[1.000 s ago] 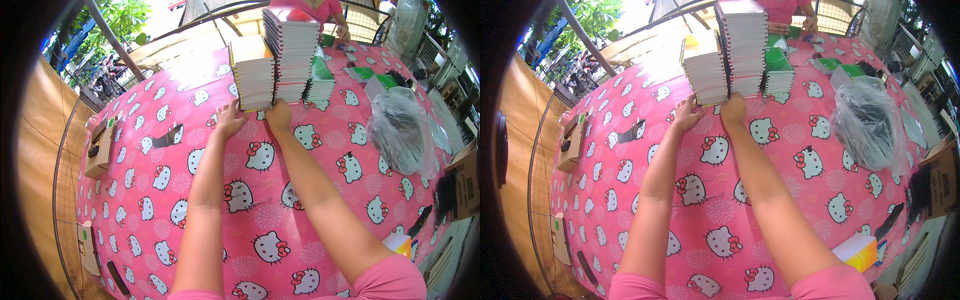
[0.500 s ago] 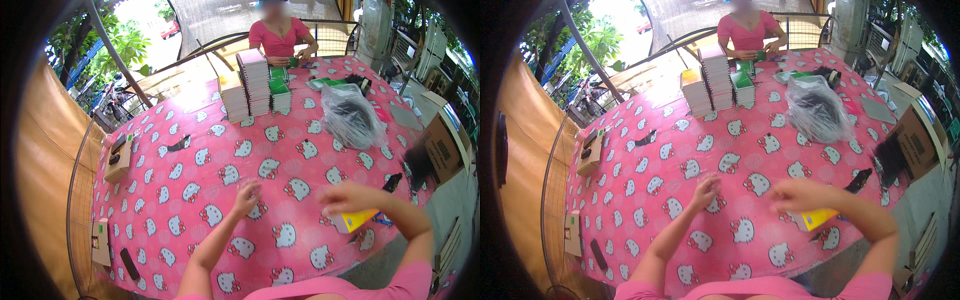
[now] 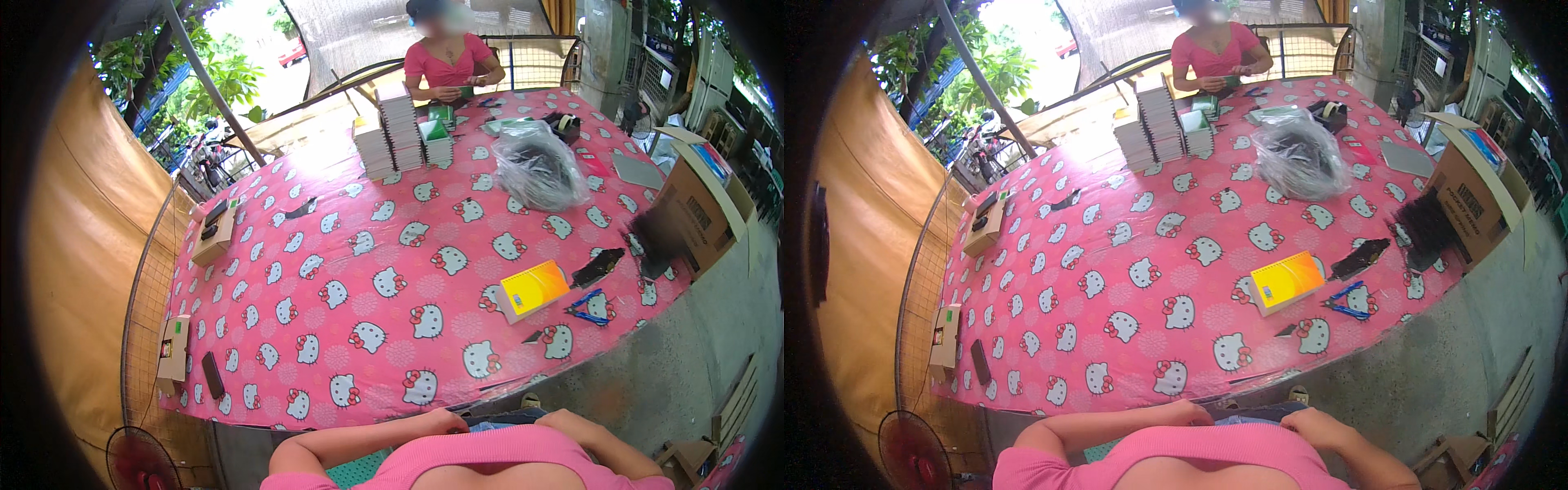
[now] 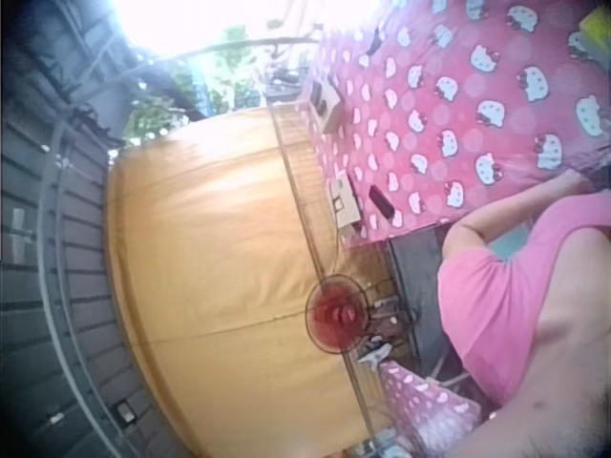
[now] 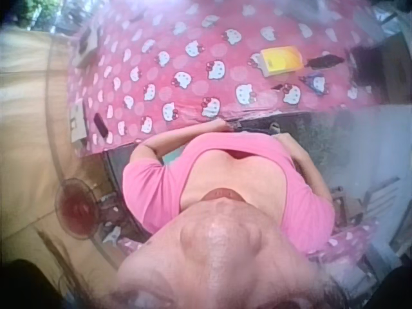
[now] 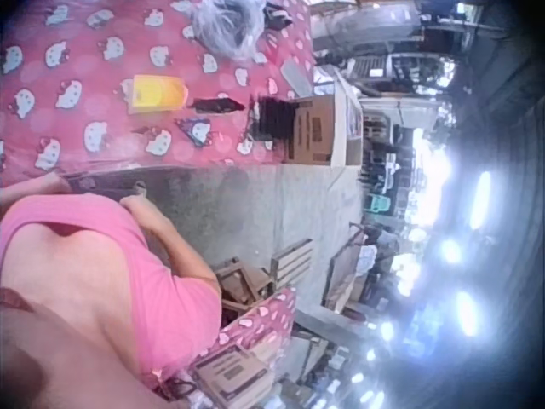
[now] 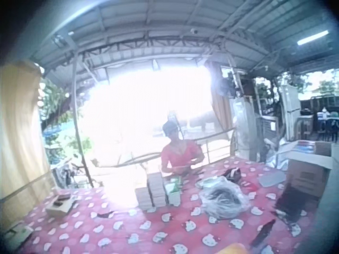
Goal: The person assembles small notebooks by hand on a table, aligning covers with paper and inserting spiral binding coils through the pre-punched holes.
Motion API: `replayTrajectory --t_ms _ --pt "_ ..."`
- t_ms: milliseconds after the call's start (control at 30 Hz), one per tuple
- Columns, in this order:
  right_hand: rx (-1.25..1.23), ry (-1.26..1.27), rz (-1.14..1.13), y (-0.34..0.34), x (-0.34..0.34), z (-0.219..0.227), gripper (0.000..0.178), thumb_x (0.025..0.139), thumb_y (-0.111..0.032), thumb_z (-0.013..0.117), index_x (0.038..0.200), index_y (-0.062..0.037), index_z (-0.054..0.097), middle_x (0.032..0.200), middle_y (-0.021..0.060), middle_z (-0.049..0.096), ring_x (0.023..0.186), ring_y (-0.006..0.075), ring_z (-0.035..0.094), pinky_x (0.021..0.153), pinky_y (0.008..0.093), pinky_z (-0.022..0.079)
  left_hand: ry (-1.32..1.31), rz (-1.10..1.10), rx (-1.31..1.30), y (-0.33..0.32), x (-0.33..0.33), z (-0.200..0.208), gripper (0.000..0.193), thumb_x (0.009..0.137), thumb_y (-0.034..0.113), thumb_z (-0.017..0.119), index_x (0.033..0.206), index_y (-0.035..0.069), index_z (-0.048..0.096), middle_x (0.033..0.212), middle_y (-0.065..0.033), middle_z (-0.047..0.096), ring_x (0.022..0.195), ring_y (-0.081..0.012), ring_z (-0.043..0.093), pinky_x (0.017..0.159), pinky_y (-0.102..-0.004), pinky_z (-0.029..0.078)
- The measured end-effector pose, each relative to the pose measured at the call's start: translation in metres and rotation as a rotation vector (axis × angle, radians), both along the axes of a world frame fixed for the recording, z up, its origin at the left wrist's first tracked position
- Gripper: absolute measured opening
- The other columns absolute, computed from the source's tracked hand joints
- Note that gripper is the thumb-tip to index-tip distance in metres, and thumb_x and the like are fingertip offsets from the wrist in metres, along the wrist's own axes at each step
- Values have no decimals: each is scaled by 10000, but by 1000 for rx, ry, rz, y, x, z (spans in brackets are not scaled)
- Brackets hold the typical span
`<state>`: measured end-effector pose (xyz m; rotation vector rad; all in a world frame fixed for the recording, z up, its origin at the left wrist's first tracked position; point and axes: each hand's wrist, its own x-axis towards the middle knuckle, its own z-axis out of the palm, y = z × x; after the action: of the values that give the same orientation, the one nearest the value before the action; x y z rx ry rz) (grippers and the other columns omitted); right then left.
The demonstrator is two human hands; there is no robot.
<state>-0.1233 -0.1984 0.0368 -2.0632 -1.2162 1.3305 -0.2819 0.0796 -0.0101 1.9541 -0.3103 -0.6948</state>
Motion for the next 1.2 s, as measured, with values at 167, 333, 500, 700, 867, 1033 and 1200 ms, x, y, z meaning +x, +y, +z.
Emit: replayTrajectory --t_ms 167,333,500,700,867,1033,1200 --pt "-129 -68 37 -57 29 -8 283 770 -320 621 904 -78 678 873 160 675 838 344 649 714 428 499 -97 8 46 -65 31 -14 327 816 300 623 1013 40 641 951 -152 658 922 -298 639 782 -378 502" --pt "-1 -66 26 -131 61 -16 275 767 -325 624 830 -62 673 802 156 660 776 342 642 682 410 496 -191 -99 87 -134 62 -3 309 871 300 536 1030 45 606 974 -146 636 930 -326 619 769 -418 508" --pt "156 10 34 -186 90 -31 292 747 -319 657 801 -32 654 752 147 639 699 307 633 623 390 485 -222 -67 134 -186 82 6 299 865 298 530 1026 56 601 959 -138 628 915 -321 620 736 -417 516" --pt "236 111 104 -214 116 -36 263 764 -261 685 852 -14 666 759 137 648 677 233 638 615 342 488 -48 -10 3 -211 102 32 273 836 240 629 994 18 643 936 -154 651 916 -299 637 807 -365 499" --pt "-76 551 -306 -229 148 -114 364 869 -363 642 981 -21 694 883 103 695 765 205 648 686 330 508 402 406 -121 -207 115 -68 412 894 446 604 1103 96 665 1025 -61 686 949 -181 629 836 -314 474" --pt "-248 33 -130 -222 122 -274 643 794 -470 697 1217 -5 569 1135 176 622 1044 254 585 905 385 456 501 425 142 -223 94 -202 668 702 645 694 1116 122 669 1043 -71 679 982 -223 620 885 -372 455" --pt "-484 96 -204 -193 112 -274 552 731 -455 750 1058 -22 646 1029 175 661 966 281 628 814 410 483 468 381 440 -226 92 -221 478 714 459 711 1010 86 670 1063 -131 659 983 -330 611 872 -447 453"
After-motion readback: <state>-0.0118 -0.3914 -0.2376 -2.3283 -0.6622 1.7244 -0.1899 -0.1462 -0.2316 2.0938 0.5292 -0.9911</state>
